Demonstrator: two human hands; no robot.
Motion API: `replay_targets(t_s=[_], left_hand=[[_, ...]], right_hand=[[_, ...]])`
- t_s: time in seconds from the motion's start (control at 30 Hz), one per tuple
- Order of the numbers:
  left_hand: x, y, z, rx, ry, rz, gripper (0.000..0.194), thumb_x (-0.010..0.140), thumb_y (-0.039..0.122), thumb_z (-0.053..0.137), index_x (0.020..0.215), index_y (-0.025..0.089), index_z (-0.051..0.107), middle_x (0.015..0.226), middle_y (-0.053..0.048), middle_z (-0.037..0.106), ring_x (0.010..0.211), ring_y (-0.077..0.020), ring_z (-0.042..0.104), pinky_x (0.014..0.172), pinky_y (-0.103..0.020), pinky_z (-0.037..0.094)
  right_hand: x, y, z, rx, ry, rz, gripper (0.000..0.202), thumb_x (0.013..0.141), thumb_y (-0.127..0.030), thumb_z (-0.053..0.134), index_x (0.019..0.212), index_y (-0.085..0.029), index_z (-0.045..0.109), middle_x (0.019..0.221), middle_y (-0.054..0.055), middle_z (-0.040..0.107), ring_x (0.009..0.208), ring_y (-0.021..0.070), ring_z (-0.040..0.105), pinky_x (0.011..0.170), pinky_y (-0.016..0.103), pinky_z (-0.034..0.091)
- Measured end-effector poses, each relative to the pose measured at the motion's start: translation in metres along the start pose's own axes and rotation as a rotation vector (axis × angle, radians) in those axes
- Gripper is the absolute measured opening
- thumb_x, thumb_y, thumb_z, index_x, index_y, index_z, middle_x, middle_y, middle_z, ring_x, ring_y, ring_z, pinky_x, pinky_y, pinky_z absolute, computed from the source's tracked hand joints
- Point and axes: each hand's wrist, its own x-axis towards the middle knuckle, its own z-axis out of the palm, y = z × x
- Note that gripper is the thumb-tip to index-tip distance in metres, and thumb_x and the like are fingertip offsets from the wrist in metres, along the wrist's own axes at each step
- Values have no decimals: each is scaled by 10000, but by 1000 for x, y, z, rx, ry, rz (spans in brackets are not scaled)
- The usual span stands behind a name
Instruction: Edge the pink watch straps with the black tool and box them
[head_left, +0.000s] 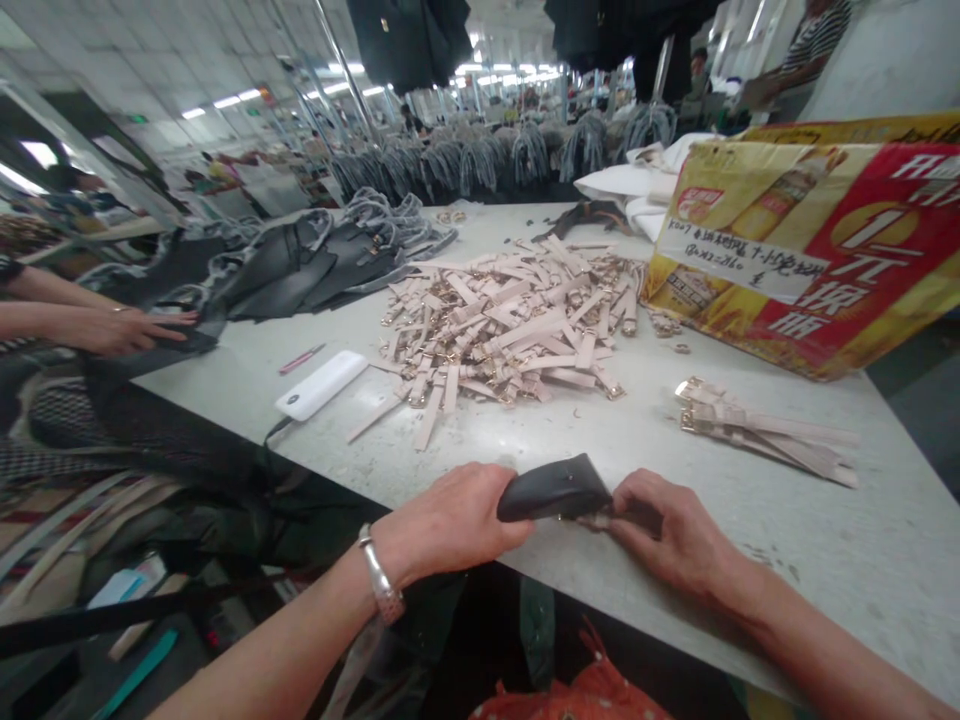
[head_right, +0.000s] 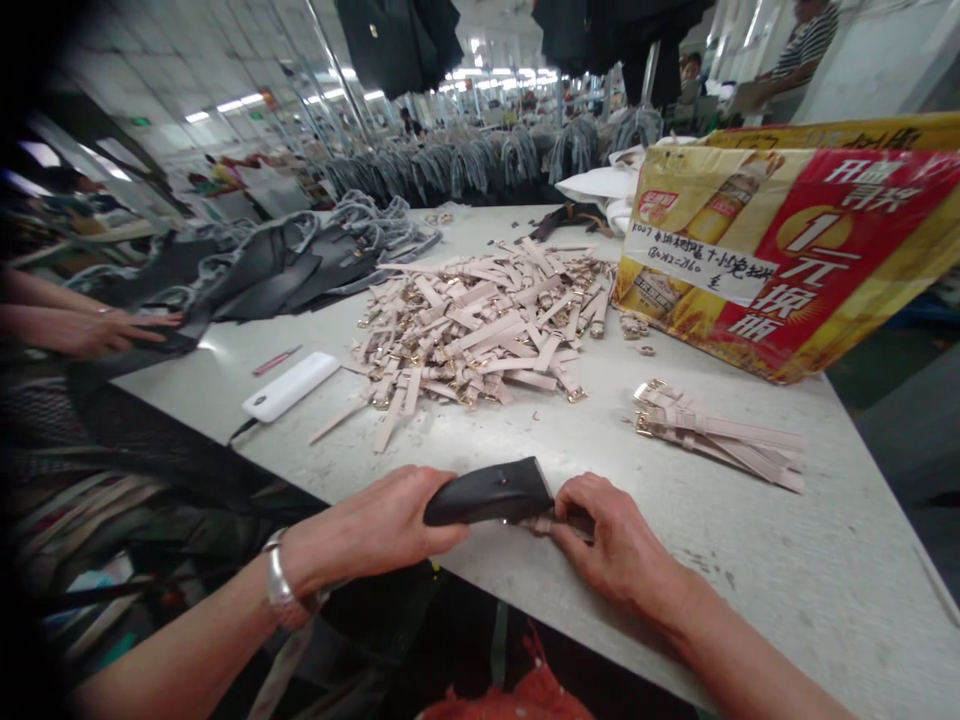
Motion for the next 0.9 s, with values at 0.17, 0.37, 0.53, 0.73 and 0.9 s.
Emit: replay_targets(t_s=[0.17,0.37,0.53,0.73,0.9], left_hand=[[-14,-18,2,-19,27,-71,289,774,440,508,830,183,626,726,-12,645,653,-160,593,568,-229,390],[-37,-20,9,12,17,-72,292,773,460,516,865,208,630,822,-31,657,776,-196,617,654,-249,425],[-24,-15,22,17,55,-9,292,774,467,515,886,218,620,832,-40,655,790,-208,619,666,-260,434],[-19,-16,17,8,135,-47,272,810,452,465,863,225,605,824,-40,662,815,-225,632,670,-280,436],[-34,-30,21,9,157,-102,291,793,471,497,911,232,613,861,-57,664,850,-253,635,742,-340,450]], right_hand=[[0,-6,-3,-49,-42,-10,174,693,-96,567,844,-184,561,805,23,569,739,165,505,663,289,386],[4,-6,-3,-85,-100,-3,178,692,-97,569,840,-195,575,819,28,579,782,185,508,704,311,383],[2,-10,1,-115,-53,10,151,712,-118,562,842,-195,578,820,27,598,760,174,525,689,295,389],[4,-3,-35,-255,63,37,66,775,-209,575,840,-204,582,791,29,623,732,183,571,656,294,427],[6,42,-110,-335,392,123,208,801,-390,580,909,-214,608,892,77,664,779,230,622,701,348,486]])
